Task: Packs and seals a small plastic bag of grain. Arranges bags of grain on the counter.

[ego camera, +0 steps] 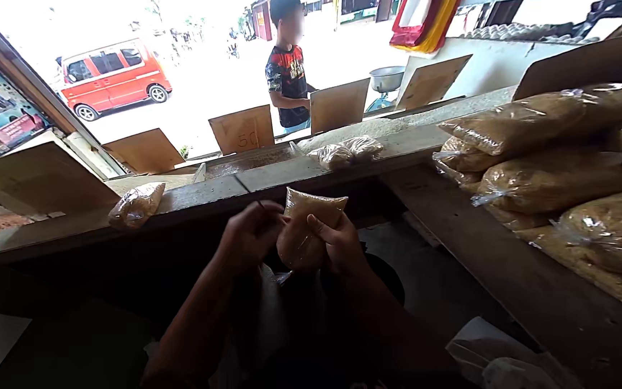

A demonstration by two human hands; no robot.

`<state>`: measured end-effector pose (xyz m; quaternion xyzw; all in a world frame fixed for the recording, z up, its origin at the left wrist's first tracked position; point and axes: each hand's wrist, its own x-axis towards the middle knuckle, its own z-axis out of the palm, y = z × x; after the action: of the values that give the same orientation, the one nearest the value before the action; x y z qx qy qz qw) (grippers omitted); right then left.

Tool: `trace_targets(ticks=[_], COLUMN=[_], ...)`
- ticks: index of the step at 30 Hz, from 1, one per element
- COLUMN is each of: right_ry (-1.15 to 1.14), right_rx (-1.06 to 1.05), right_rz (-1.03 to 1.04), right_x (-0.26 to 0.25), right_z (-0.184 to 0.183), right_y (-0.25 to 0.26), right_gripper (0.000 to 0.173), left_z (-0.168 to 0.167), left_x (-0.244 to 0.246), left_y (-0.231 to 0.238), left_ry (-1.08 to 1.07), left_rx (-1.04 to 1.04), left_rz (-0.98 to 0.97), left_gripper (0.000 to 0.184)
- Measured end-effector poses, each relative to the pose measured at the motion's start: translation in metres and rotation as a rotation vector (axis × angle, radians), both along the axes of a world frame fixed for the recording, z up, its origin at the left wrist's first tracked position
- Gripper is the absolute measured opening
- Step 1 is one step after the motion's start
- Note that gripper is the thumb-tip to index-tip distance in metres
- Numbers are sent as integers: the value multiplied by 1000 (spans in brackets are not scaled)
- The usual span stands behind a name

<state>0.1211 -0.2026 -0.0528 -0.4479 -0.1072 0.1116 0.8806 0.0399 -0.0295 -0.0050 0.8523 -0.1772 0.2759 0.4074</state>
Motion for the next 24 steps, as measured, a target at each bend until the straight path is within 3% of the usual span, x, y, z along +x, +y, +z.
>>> trace_targets(ticks=[2, 5, 8, 13, 16, 20, 24], right_ry=[-14, -9, 20, 74, 55, -54, -225], right_rx=[4, 35, 50, 71, 97, 115, 71], right_rz=[-7, 1, 46, 58, -1, -173, -389], right_x=[-2, -8, -12, -17, -22, -32, -45], right_z=[0, 1, 2, 4, 1, 0, 4], right_y=[2, 4, 2, -4, -10, -20, -34], right_gripper=[38, 40, 39, 37, 42, 52, 54], left_z=[22, 43, 43, 49, 47, 30, -25], left_x=[16, 55, 86, 96, 85, 49, 24], left_y=[27, 67, 100, 118, 116, 62, 10], left_ry=[91, 318, 594, 739, 587, 230, 431], left_rx=[181, 411, 559, 678, 642, 342, -213], left_rz=[265, 561, 630, 432, 378, 232, -412], left_gripper=[33, 34, 32, 32, 25, 39, 81])
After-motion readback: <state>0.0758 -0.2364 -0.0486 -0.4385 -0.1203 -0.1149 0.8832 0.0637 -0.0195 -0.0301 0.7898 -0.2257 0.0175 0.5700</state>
